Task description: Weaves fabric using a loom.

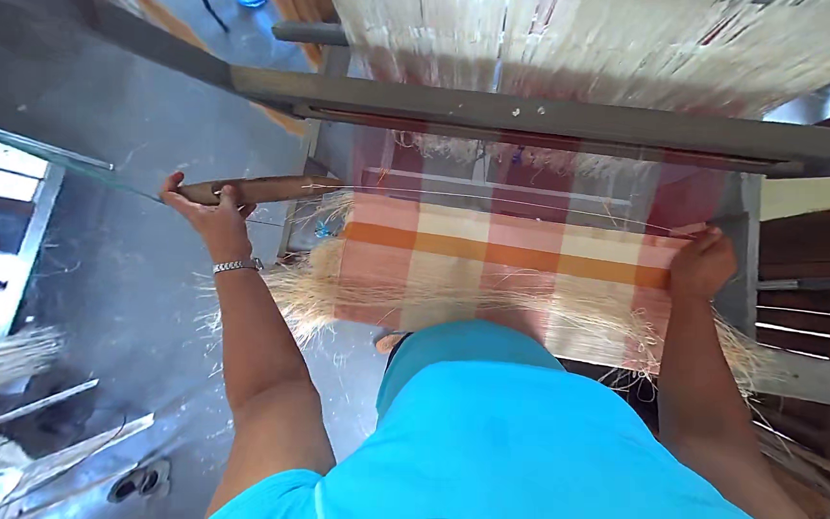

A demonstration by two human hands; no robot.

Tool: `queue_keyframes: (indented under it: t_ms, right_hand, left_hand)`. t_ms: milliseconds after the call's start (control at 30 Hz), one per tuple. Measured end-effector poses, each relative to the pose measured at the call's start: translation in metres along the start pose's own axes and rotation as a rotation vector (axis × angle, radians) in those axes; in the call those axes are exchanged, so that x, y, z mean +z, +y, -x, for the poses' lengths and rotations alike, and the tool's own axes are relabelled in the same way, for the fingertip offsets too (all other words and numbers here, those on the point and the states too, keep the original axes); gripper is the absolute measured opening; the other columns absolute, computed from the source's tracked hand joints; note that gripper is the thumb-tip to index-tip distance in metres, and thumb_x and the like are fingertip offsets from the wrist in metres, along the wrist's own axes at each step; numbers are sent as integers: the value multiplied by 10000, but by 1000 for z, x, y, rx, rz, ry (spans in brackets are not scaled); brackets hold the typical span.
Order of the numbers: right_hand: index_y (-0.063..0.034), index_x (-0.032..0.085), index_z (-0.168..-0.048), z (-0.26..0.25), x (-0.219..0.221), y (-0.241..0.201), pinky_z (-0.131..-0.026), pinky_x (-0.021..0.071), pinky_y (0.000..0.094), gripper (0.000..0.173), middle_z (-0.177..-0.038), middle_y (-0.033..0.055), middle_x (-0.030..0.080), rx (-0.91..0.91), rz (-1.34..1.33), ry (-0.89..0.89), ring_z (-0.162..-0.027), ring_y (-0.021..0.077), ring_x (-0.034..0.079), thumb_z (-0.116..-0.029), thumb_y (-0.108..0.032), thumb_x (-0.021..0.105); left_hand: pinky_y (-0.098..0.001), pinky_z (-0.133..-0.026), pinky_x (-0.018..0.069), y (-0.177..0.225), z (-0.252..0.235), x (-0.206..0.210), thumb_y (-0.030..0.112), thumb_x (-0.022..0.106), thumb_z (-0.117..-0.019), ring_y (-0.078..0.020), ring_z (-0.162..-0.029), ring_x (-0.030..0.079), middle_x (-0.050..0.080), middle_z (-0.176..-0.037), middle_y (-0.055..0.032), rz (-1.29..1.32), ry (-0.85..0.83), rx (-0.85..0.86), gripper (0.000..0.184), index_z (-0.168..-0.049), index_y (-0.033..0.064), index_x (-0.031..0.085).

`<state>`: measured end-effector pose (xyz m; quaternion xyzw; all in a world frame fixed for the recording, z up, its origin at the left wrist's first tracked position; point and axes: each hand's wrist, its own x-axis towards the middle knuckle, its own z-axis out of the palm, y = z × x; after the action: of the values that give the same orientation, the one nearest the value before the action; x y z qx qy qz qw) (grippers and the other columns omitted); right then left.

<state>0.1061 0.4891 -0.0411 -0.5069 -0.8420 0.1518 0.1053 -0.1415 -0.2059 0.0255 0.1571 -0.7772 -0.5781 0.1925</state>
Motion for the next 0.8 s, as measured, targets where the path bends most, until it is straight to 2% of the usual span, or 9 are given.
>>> queue_keyframes:
  t_ms: [167, 300, 367, 400, 500, 567, 667, 733, 800]
  right_hand:
    - [-3, 599, -1343, 4, -1, -3, -1059, 474, 482, 578, -1254, 205, 690, 18, 40, 15, -1224, 330, 649, -1122, -371, 212]
    - [3, 593, -1336, 7, -3, -6, -1046, 487, 495, 583, -1239, 208, 694, 32, 47, 32, -1213, 343, 654, -1121, -374, 205]
    - [4, 583, -1347, 11, -6, -11, -1050, 479, 505, 586, -1258, 221, 683, 38, 39, 7, -1223, 356, 646, -1123, -369, 191]
    - [10, 574, -1358, 14, -8, -14, -1053, 477, 520, 588, -1267, 236, 676, 39, 29, -7, -1225, 372, 643, -1125, -367, 186]
    - [24, 539, -1391, 17, -16, -14, -1039, 472, 604, 551, -1289, 285, 646, 50, -9, -31, -1230, 441, 623, -1126, -331, 212]
    - [21, 523, -1406, 17, -20, -12, -1031, 469, 635, 541, -1298, 304, 633, 54, -18, -68, -1239, 468, 609, -1129, -336, 225]
    - [33, 586, -1327, 4, -12, 5, -1000, 486, 632, 593, -1228, 306, 663, 14, -26, -52, -1192, 468, 635, -1127, -375, 205]
    - [50, 627, -1262, -1, -15, 17, -1001, 470, 645, 610, -1199, 313, 670, 4, -66, -55, -1172, 474, 640, -1129, -379, 215]
    - [65, 650, -1213, -8, -22, 33, -994, 466, 647, 629, -1173, 319, 675, 37, -56, -57, -1156, 482, 642, -1130, -399, 232]
  left_hand:
    - [-403, -825, 603, 15, 32, -5, 125, 613, -962, -231, -1043, 676, 486, -1437, -237, -328, -14, 300, 703, -1554, 27, 248]
    - [-513, -1087, 464, 25, 70, 32, 98, 556, -1004, -419, -1319, 532, 459, -1470, -328, -596, -178, 479, 571, -1515, -46, 346]
    - [-611, -1057, 464, 17, 80, 56, 126, 535, -1024, -499, -1317, 514, 455, -1468, -341, -724, -339, 434, 539, -1529, 19, 381]
    - [-653, -964, 507, 10, 82, 66, 143, 543, -1024, -529, -1238, 563, 479, -1431, -348, -791, -412, 421, 530, -1529, 63, 402]
    - [-703, -841, 530, -12, 87, 80, 176, 593, -1003, -539, -1126, 613, 540, -1354, -328, -842, -508, 410, 538, -1512, 105, 432]
    - [-701, -916, 507, -21, 85, 62, 210, 565, -1026, -518, -1201, 583, 497, -1421, -308, -839, -407, 390, 552, -1533, 97, 379]
    - [-494, -1194, 346, -16, 79, 9, 271, 458, -1074, -357, -1449, 415, 386, -1576, -242, -682, -73, 404, 575, -1578, 41, 304]
    - [-406, -1199, 325, 18, 91, -25, 249, 448, -1084, -362, -1445, 414, 401, -1542, -310, -591, 137, 299, 579, -1525, -107, 327]
    - [-325, -1061, 464, 35, 100, -59, 229, 391, -1082, -261, -1234, 595, 598, -1316, -262, -695, 243, 135, 484, -1368, -148, 489]
